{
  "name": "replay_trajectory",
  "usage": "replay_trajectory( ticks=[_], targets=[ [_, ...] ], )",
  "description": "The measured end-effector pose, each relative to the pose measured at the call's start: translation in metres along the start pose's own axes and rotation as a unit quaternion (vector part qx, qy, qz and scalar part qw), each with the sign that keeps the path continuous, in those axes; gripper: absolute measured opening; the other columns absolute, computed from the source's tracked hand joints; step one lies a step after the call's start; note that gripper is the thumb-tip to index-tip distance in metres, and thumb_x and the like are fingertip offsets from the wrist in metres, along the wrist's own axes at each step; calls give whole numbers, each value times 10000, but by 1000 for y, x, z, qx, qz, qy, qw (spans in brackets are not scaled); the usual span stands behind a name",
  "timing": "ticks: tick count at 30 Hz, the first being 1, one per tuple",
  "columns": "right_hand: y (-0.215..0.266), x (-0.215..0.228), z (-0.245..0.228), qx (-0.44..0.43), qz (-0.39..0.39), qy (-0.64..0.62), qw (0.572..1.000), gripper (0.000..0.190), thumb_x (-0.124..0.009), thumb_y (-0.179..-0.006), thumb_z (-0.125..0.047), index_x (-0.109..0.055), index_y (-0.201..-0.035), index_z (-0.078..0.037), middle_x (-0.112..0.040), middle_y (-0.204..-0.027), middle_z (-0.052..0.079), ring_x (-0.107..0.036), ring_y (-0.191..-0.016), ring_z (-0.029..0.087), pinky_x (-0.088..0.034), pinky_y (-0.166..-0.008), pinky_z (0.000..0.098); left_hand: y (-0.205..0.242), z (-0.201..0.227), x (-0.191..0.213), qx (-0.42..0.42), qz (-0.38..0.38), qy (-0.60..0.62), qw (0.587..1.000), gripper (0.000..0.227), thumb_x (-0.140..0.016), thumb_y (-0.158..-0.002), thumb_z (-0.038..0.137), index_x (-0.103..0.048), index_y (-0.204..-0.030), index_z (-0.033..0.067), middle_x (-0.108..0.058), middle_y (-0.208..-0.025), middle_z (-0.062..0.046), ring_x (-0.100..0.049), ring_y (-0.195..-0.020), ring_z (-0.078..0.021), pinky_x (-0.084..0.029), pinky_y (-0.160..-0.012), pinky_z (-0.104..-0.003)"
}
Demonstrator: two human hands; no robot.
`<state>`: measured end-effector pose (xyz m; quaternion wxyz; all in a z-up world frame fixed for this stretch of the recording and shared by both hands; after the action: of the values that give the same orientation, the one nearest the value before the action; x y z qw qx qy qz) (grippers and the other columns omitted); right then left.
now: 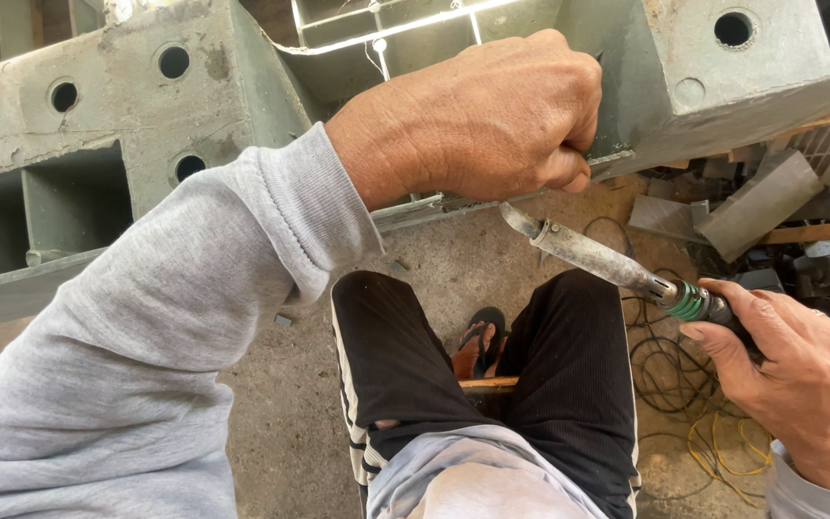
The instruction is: The person uses a soldering iron to apply heat along the seam of a large gray metal structure. They hold the tool steadily against the joint while occasionally wiping the area with a green cloth. The person remains seated and works on a single seam for the duration of the clip.
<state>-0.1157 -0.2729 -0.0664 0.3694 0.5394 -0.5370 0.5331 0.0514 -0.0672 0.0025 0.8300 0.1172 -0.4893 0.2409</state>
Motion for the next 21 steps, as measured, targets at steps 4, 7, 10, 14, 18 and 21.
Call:
replay_trajectory(
  ticks=[4, 7, 10, 14, 18, 21],
  targets=[
    [0, -7, 4, -35, -40, 10, 999, 428, -808, -821, -292, -756, -1170, -49, -718, -813, 64, -666, -648, 186, -514, -572, 305, 1, -3, 0, 24, -16, 10, 1000, 241, -758, -886, 284, -790, -736, 98, -634, -479, -74, -582, -385, -169, -488, -429, -354],
    [5, -6, 1, -29, -18, -6, 999, 412, -802, -827, -269, -751, -1167, -43, -714, -834, 69, -661, -663, 188, -511, -584, 304, -1, -6, -1, 39, -31, 11, 999, 245, -752, -894, 295, -787, -751, 99, -630, -495, -72, -583, -403, -169, -491, -434, -353],
    [13, -7, -4, -26, 0, -15, 1000, 418, -808, -851, -274, -746, -1202, -57, -702, -858, 64, -659, -685, 189, -511, -614, 302, -1, -5, 0, 26, -25, 16, 999, 269, -760, -885, 295, -785, -720, 85, -628, -482, -80, -591, -397, -169, -493, -418, -353],
    [24, -13, -8, -52, -4, -24, 998, 412, -823, -850, -258, -749, -1204, -60, -697, -837, 69, -662, -678, 199, -519, -623, 314, 0, -4, 3, 19, -25, 36, 999, 268, -767, -882, 311, -775, -735, 88, -632, -514, -76, -600, -428, -160, -498, -455, -346],
    [36, -19, -19, -42, 36, -40, 998, 406, -805, -874, -242, -727, -1217, -41, -724, -943, 91, -694, -792, 219, -536, -695, 321, 0, -7, 1, 36, -46, 19, 998, 298, -776, -887, 317, -770, -710, 76, -632, -521, -92, -602, -446, -171, -495, -452, -360],
    [44, -26, -23, -65, 39, -50, 996, 395, -799, -867, -226, -726, -1205, -35, -741, -985, 107, -713, -826, 229, -543, -704, 325, 0, -8, 0, 45, -41, 36, 998, 275, -778, -876, 323, -762, -729, 91, -630, -529, -78, -607, -445, -162, -503, -443, -348]
  ],
)
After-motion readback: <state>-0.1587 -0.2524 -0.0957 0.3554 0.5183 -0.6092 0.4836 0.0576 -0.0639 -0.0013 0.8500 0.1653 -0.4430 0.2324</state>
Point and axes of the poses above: each hand's wrist, its own y-axis away from the middle knuckle, its own x-axis out of the back of the hand, z = x × y, the point moved 7 cm from there along -y, towards the middle knuckle
